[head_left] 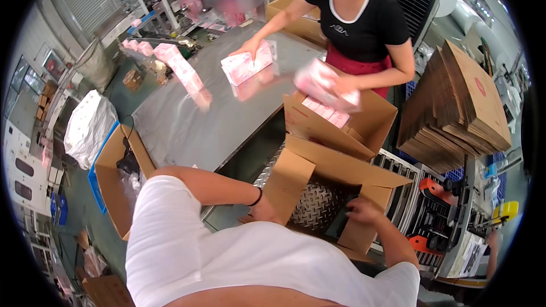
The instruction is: The person packs pink-wrapped items into cardboard boxes on a metal table, then walks to a machine and interacts with its touchscreen control panel.
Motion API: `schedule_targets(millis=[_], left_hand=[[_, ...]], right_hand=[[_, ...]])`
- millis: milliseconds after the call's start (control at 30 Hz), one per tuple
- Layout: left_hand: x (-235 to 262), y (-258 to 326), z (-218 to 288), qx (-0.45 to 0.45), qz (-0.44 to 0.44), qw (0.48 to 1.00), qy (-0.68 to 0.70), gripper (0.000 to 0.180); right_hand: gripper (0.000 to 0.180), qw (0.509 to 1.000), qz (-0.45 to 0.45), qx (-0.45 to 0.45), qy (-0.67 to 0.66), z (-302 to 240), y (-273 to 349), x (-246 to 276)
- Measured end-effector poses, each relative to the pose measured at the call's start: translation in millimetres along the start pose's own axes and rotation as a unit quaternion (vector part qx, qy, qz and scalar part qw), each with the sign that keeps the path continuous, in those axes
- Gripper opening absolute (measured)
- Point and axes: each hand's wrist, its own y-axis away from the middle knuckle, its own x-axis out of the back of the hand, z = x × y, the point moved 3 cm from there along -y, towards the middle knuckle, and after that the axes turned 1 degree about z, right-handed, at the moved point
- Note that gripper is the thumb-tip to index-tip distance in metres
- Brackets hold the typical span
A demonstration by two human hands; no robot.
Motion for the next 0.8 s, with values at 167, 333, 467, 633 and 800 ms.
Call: schedule_targets(millis=[167,333,467,633,800], left_hand=[[67,20,-9,0.112,0.281,0.952,-0.041,0.03],[38,-25,42,0.014,0.502,0.733,-0.458,0.081],[24,28,-42,0.153,0.599,0.75,-0.235,0.075],[29,96,-162,0.25,0.727,0.632,0.097,0.071],[38,40,-25,0.076,0.559,0.629,0.535,0.08]], right_hand=[[0.041,0.873,0.313,0.294,0.23,-148,28,135],[0.078,0.908,0.326,0.057,0.256,-78,85,16],[0.057,0.867,0.494,-0.045,0.037,-32,93,-9],[0.064,0.723,0.415,-0.371,-0.409,107,9,-192],[0.073,0.666,0.488,-0.311,-0.471,60,73,-44]])
